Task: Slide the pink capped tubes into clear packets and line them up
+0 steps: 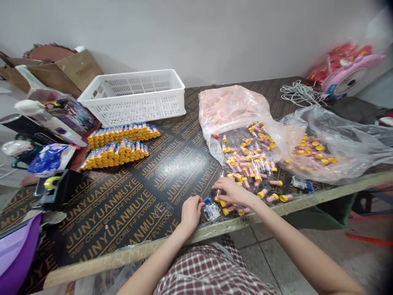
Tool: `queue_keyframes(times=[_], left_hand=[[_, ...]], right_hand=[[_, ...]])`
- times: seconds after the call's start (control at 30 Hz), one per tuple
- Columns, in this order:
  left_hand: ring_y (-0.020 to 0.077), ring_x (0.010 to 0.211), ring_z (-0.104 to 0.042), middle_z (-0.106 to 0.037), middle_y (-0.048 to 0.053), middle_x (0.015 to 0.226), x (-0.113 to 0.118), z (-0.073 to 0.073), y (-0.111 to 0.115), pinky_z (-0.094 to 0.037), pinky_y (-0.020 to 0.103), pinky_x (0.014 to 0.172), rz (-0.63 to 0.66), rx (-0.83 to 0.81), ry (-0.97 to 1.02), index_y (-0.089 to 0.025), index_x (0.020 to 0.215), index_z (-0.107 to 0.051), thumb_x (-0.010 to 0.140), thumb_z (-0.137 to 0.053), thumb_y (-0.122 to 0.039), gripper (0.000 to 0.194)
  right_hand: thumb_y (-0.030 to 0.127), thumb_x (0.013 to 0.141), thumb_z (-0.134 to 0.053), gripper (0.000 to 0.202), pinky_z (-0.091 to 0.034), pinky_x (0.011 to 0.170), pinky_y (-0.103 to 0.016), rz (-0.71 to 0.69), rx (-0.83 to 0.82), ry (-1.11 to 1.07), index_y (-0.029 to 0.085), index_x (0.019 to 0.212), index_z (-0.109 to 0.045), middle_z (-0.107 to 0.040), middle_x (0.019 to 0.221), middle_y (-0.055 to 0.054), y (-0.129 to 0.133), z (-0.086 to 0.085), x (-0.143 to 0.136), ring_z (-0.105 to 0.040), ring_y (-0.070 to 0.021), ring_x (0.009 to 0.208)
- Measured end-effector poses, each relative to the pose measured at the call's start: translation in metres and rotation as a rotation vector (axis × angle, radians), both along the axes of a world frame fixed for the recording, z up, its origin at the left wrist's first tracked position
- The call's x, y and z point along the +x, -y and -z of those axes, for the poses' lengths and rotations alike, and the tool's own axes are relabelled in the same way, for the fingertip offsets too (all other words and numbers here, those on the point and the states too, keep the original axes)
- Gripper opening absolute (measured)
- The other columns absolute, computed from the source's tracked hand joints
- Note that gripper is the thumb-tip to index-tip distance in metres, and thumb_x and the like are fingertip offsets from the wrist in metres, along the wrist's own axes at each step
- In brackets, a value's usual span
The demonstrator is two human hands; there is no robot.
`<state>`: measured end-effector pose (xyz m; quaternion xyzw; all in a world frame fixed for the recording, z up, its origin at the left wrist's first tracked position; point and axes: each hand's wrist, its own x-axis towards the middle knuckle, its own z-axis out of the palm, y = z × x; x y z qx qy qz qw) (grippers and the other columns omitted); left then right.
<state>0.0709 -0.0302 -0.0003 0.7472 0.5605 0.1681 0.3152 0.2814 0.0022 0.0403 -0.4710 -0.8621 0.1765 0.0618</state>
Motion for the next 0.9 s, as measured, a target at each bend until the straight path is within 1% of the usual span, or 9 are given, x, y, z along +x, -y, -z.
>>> queue_keyframes(times=[0.13, 0.27, 0.37, 0.43, 0.53, 0.63, 0.7, 0.8, 0.9], left_hand=[[0.0193, 0.074, -0.059, -0.066, 0.006, 0.077, -0.001, 0.002, 0.003, -0.04, 0.028, 0.068, 0.077, 0.034, -0.032, -0.019, 0.08, -0.062, 0.086, -0.047, -0.014, 0.017], [0.0191, 0.075, -0.06, -0.066, 0.007, 0.08, -0.003, 0.005, 0.005, -0.043, 0.028, 0.069, 0.141, 0.077, -0.071, -0.019, 0.089, -0.06, 0.088, -0.044, -0.015, 0.017], [0.0195, 0.079, -0.059, -0.065, 0.006, 0.082, -0.005, 0.002, 0.007, -0.044, 0.03, 0.072, 0.155, 0.102, -0.038, -0.019, 0.086, -0.059, 0.086, -0.046, -0.016, 0.013], [0.0199, 0.087, -0.058, -0.065, 0.006, 0.089, -0.006, -0.001, 0.009, -0.045, 0.031, 0.077, 0.132, 0.124, 0.069, -0.019, 0.079, -0.059, 0.081, -0.052, -0.014, 0.009], [0.0175, 0.083, -0.059, -0.065, 0.004, 0.086, -0.008, -0.007, 0.009, -0.046, 0.03, 0.077, 0.002, 0.041, 0.317, -0.019, 0.069, -0.056, 0.071, -0.057, -0.012, 0.007], [0.0123, 0.058, -0.057, -0.059, -0.002, 0.06, -0.013, -0.01, 0.004, -0.046, 0.024, 0.059, -0.178, -0.26, 0.609, -0.018, 0.067, -0.052, 0.069, -0.056, -0.017, 0.005], [0.0105, 0.048, -0.055, -0.056, -0.005, 0.052, -0.019, -0.011, -0.004, -0.045, 0.022, 0.051, -0.322, -0.449, 0.801, -0.018, 0.069, -0.048, 0.066, -0.06, -0.022, 0.012], [0.0099, 0.045, -0.056, -0.059, -0.006, 0.053, -0.031, -0.012, -0.015, -0.046, 0.022, 0.051, -0.486, -0.55, 0.981, -0.018, 0.082, -0.049, 0.056, -0.07, -0.022, 0.033], [0.0098, 0.046, -0.057, -0.06, -0.006, 0.053, -0.039, -0.012, -0.02, -0.047, 0.022, 0.053, -0.533, -0.541, 1.025, -0.017, 0.09, -0.053, 0.05, -0.076, -0.02, 0.047]], right_hand=[[0.015, 0.077, -0.057, 0.021, -0.037, 0.091, -0.036, -0.043, 0.03, -0.029, 0.019, 0.096, -0.067, -0.066, 0.105, -0.007, 0.001, 0.003, -0.013, -0.056, -0.0209, 0.102], [0.016, 0.083, -0.049, 0.017, -0.038, 0.083, -0.038, -0.003, 0.075, 0.019, 0.015, 0.09, -0.065, -0.065, 0.093, -0.01, -0.006, 0.01, -0.026, -0.056, -0.0234, 0.091], [0.012, 0.079, -0.049, 0.015, -0.036, 0.082, -0.037, -0.03, 0.069, 0.068, 0.016, 0.079, -0.063, -0.063, 0.086, -0.009, -0.009, 0.01, -0.029, -0.055, -0.0231, 0.087], [0.01, 0.075, -0.05, 0.013, -0.035, 0.08, -0.036, -0.059, 0.048, 0.09, 0.017, 0.072, -0.062, -0.062, 0.081, -0.007, -0.009, 0.008, -0.027, -0.055, -0.0219, 0.083], [0.008, 0.067, -0.054, 0.012, -0.035, 0.078, -0.035, -0.08, 0.025, 0.101, 0.017, 0.069, -0.06, -0.06, 0.081, -0.007, -0.011, 0.005, -0.023, -0.054, -0.0223, 0.082], [0.008, 0.061, -0.057, 0.012, -0.036, 0.08, -0.036, -0.071, 0.028, 0.07, 0.017, 0.068, -0.058, -0.059, 0.082, -0.008, -0.013, 0.005, -0.022, -0.052, -0.0251, 0.088], [0.01, 0.063, -0.058, 0.01, -0.038, 0.08, -0.035, -0.043, 0.035, 0.025, 0.018, 0.068, -0.057, -0.059, 0.082, -0.007, -0.014, 0.005, -0.024, -0.052, -0.0245, 0.088], [0.012, 0.072, -0.053, 0.015, -0.043, 0.076, -0.031, 0.057, 0.06, -0.056, 0.018, 0.085, -0.058, -0.059, 0.086, -0.006, -0.01, 0.002, -0.029, -0.054, -0.0206, 0.085], [0.016, 0.084, -0.044, 0.03, -0.047, 0.073, -0.03, 0.216, 0.09, -0.236, 0.018, 0.114, -0.049, -0.059, 0.094, -0.006, 0.002, -0.002, -0.036, -0.057, -0.0179, 0.081]])
